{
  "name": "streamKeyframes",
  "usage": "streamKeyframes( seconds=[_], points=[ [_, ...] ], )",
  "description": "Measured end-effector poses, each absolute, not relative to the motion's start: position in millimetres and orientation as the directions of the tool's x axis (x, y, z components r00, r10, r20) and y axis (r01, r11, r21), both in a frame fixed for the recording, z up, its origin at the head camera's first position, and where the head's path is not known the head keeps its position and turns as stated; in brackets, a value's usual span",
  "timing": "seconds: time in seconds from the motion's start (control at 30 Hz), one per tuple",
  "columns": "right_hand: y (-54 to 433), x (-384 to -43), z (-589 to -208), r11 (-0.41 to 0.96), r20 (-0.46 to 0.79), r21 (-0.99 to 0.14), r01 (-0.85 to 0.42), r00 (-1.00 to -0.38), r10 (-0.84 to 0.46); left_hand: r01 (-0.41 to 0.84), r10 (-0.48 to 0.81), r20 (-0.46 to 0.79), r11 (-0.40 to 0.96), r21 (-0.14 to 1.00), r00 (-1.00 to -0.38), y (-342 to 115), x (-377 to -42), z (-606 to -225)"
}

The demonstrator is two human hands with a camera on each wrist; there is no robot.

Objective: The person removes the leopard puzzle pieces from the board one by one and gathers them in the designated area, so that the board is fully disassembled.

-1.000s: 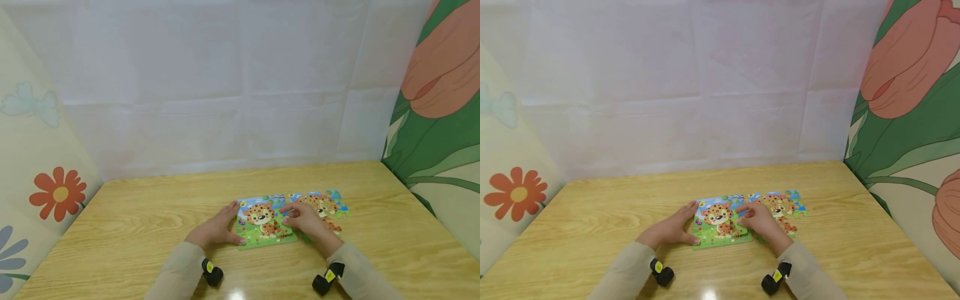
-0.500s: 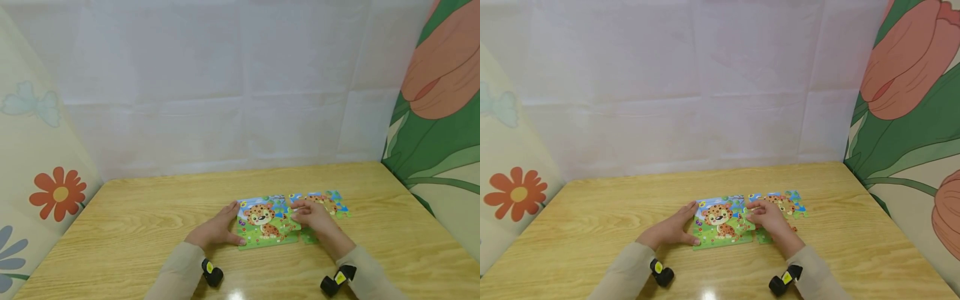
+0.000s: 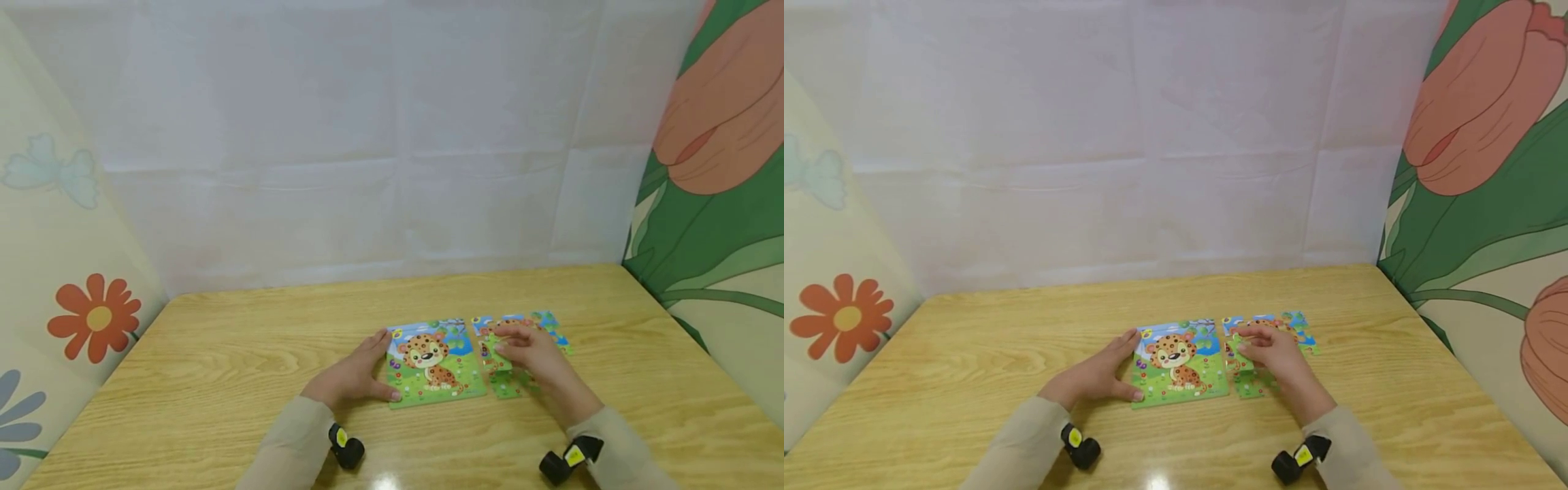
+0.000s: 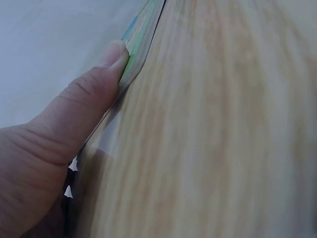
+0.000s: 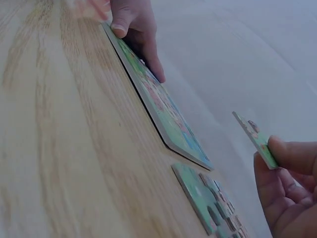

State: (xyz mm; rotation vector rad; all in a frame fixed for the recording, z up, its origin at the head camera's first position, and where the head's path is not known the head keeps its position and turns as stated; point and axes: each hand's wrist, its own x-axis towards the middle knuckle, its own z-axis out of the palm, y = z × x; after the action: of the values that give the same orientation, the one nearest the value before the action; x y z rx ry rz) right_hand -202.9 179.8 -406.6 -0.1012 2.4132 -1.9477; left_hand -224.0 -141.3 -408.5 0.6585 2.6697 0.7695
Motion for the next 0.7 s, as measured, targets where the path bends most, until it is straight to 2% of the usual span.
streamKeyframes(
  seconds=[0.23,0.53,0.7],
  points=[
    [193.1,-196.3,-405.6,0.112,0.010,-0.993,-0.021,-0.996,-0.094,0.336,0.491,-0.149,0.757,0.561,-0.858,-141.1,-222.4,-407.6],
    [211.4,-191.1,-403.6,0.141,-0.026,-0.990,0.024,-1.000,-0.017,0.340,0.491,-0.148,0.762,0.552,-0.858,-140.8,-222.8,-406.5],
    [219.7,-188.0,-404.5,0.090,-0.047,-0.995,0.047,-0.999,0.009,0.346,0.496,-0.142,0.756,0.555,-0.857,-141.1,-223.2,-407.3]
  ],
)
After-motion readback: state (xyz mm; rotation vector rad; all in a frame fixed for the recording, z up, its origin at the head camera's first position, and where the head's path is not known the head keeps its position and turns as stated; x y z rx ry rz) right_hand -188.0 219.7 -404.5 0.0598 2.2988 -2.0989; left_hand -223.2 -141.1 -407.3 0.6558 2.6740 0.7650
